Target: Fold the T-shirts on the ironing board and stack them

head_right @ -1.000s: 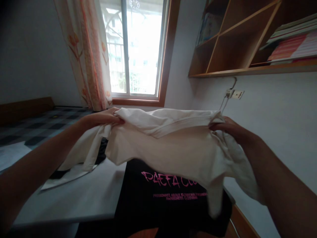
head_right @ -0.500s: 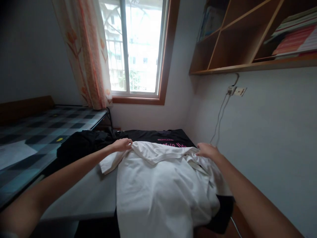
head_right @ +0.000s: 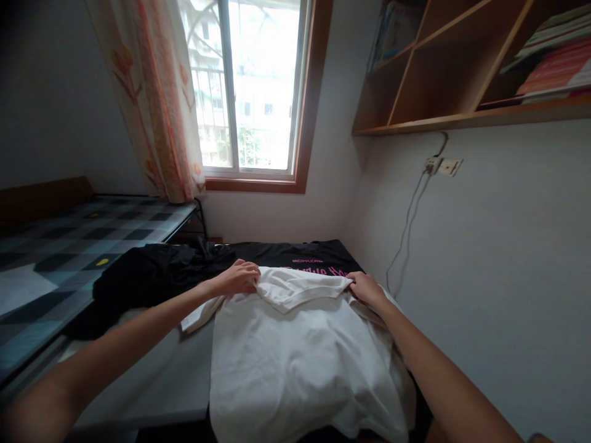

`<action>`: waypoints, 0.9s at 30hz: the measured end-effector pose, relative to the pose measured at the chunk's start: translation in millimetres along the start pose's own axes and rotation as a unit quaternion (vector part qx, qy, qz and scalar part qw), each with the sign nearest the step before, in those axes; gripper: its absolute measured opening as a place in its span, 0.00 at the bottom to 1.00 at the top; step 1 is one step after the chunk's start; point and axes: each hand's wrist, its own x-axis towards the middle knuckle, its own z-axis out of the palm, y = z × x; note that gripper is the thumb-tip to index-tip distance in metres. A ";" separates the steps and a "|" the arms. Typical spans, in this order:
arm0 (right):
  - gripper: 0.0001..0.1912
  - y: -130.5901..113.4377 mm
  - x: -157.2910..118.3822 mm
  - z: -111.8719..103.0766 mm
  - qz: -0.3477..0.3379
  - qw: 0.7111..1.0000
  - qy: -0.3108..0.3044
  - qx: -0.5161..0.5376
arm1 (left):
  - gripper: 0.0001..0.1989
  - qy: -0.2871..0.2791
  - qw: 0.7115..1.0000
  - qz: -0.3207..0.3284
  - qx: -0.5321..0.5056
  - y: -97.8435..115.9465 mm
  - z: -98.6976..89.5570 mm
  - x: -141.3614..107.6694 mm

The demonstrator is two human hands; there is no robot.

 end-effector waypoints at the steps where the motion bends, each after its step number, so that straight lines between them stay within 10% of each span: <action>1: 0.11 0.5 -2.9 2.2 0.018 0.998 -0.005 0.060 | 0.07 0.001 1.000 0.001 -0.003 0.7 1.5 1.2; 9: 0.03 -12.7 -21.4 -3.4 0.108 0.852 0.067 0.508 | 0.12 0.023 0.989 -0.092 -0.118 13.6 -2.8 8.7; 15: 0.06 -28.3 -24.8 -17.9 0.087 0.787 0.117 0.599 | 0.26 0.040 0.996 -0.048 -0.067 17.8 -8.9 7.5; 21: 0.11 -38.6 -52.3 -28.4 0.032 0.755 0.246 0.607 | 0.13 0.143 0.988 0.010 -0.052 19.9 -22.6 -9.2; 27: 0.08 -58.8 -81.5 -71.5 -0.049 0.730 0.388 0.561 | 0.09 0.248 0.961 -0.083 -0.092 39.3 -79.0 -25.8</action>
